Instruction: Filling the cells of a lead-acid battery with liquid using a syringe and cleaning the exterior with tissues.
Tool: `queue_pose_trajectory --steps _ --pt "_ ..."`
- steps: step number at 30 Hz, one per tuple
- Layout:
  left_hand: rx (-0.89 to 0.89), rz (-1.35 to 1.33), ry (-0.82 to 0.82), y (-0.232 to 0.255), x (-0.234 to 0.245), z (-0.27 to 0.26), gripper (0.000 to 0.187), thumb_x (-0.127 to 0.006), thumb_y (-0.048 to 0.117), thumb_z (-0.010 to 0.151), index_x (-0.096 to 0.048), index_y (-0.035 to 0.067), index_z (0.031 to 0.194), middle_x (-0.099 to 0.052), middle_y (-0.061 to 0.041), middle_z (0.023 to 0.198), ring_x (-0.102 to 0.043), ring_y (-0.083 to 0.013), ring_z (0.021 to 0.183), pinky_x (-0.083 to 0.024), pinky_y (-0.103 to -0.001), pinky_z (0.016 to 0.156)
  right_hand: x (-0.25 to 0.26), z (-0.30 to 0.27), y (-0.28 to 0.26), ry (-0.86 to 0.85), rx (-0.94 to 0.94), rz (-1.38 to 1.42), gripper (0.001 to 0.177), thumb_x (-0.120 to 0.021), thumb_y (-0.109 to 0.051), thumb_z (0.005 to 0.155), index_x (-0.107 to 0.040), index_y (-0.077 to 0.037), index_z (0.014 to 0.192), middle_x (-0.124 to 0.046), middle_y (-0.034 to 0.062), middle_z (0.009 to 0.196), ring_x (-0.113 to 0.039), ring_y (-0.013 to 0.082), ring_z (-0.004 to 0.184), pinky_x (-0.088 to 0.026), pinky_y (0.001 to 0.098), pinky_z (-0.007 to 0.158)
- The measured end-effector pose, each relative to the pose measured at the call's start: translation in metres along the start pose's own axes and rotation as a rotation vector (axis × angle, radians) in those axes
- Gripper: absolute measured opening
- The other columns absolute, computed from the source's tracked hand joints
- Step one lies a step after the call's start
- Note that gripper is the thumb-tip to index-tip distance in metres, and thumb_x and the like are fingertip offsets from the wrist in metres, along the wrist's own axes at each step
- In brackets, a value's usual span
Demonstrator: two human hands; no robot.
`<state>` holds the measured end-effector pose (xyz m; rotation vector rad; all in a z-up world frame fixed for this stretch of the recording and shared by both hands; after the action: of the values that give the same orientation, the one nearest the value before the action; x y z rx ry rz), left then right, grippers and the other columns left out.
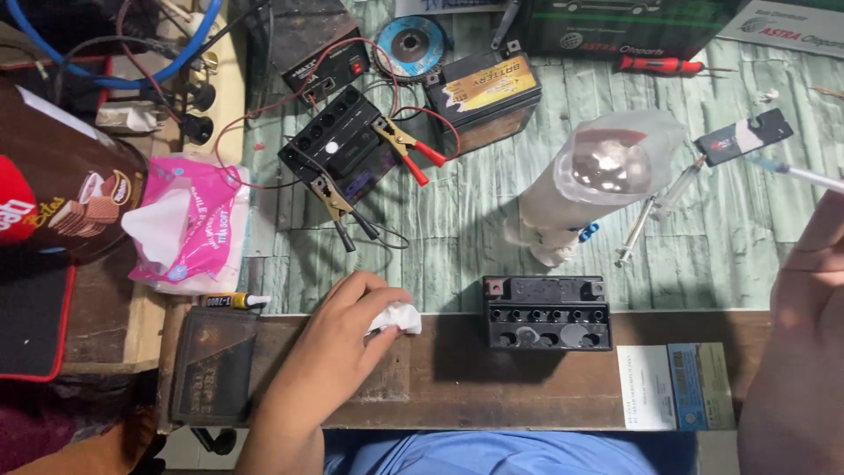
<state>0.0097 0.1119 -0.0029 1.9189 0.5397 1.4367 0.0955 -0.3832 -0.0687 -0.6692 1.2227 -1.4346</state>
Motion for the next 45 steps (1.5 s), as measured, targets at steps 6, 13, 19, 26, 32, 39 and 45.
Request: queue_pose_trajectory --steps 6,13,19,26,32,39,45 --pt "-0.114 -0.033 0.054 0.005 -0.004 0.008 0.020 -0.061 0.002 0.093 -0.072 0.009 0.109 -0.062 -0.005 0.103 -0.066 -0.0219 0.094 -0.050 -0.035 0.082 -0.020 -0.016 -0.033 0.279 -0.323 0.044 0.012 -0.069 -0.016 0.106 -0.062 -0.024 0.112 -0.060 -0.0147 0.122 -0.065 -0.0011 0.123 -0.060 0.0034 0.108" --pt "-0.024 -0.028 -0.002 0.009 -0.010 0.014 0.020 -0.062 0.007 0.092 -0.074 0.011 0.107 -0.063 -0.002 0.102 -0.068 -0.0164 0.090 -0.051 -0.032 0.079 0.004 -0.035 -0.037 0.270 -0.264 -0.138 0.027 -0.070 -0.004 0.105 -0.056 -0.025 0.113 -0.056 -0.0070 0.119 -0.070 0.0091 0.121 -0.064 0.0193 0.118" --pt "0.019 -0.013 0.043 0.006 -0.011 0.010 0.018 -0.065 0.008 0.087 -0.074 0.010 0.103 -0.065 0.000 0.101 -0.070 -0.0144 0.089 -0.054 -0.030 0.082 -0.019 -0.043 -0.040 0.045 -0.176 -0.343 0.026 -0.069 0.007 0.106 -0.052 -0.009 0.117 -0.062 0.0124 0.103 -0.074 0.0201 0.111 -0.066 0.0305 0.108" --pt "-0.166 -0.070 0.281 0.028 0.006 0.002 0.019 -0.063 -0.002 0.077 -0.066 0.006 0.095 -0.071 -0.006 0.100 -0.071 -0.0180 0.092 -0.057 -0.029 0.086 -0.065 -0.044 -0.055 -0.212 -0.095 -0.810 0.019 -0.062 0.008 0.101 -0.058 0.002 0.118 -0.065 0.0181 0.118 -0.065 0.0252 0.117 -0.050 0.0344 0.104" --pt "-0.311 -0.072 0.469 0.047 0.023 -0.006 0.025 -0.076 -0.007 0.074 -0.063 0.004 0.094 -0.067 -0.010 0.095 -0.070 -0.0203 0.089 -0.060 -0.027 0.080 -0.129 -0.043 -0.081 -0.495 0.222 -1.058 0.032 -0.073 0.001 0.091 -0.068 0.003 0.122 -0.061 0.0215 0.122 -0.061 0.0335 0.116 -0.052 0.0435 0.103" --pt "-0.337 -0.142 0.582 0.069 0.032 -0.017 0.015 -0.079 -0.006 0.080 -0.072 0.002 0.090 -0.066 -0.014 0.094 -0.070 -0.0212 0.086 -0.063 -0.027 0.079 -0.213 -0.056 -0.072 -1.023 0.156 -1.154 0.063 -0.063 0.003 0.088 -0.058 -0.028 0.142 -0.059 0.0054 0.104 -0.062 0.0257 0.072 -0.049 0.0406 0.050" --pt "-0.586 -0.205 0.496 0.116 0.010 -0.018 0.010 -0.069 -0.002 0.090 -0.072 -0.002 0.100 -0.066 -0.019 0.103 -0.073 -0.0322 0.092 -0.064 -0.038 0.085 -0.236 -0.068 -0.153 -0.829 0.381 -0.613 0.018 -0.067 -0.001 0.091 -0.072 -0.004 0.108 -0.067 0.0087 0.092 -0.065 0.0179 0.073 -0.053 0.0251 0.068"
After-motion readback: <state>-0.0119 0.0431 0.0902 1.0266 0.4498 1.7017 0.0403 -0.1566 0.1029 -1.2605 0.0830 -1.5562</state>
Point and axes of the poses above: each hand's wrist, its own z-axis towards the middle knuckle, its own x-axis out of the back of the hand, y = z × x, the point moved 9 cm from there along z, towards the middle knuckle
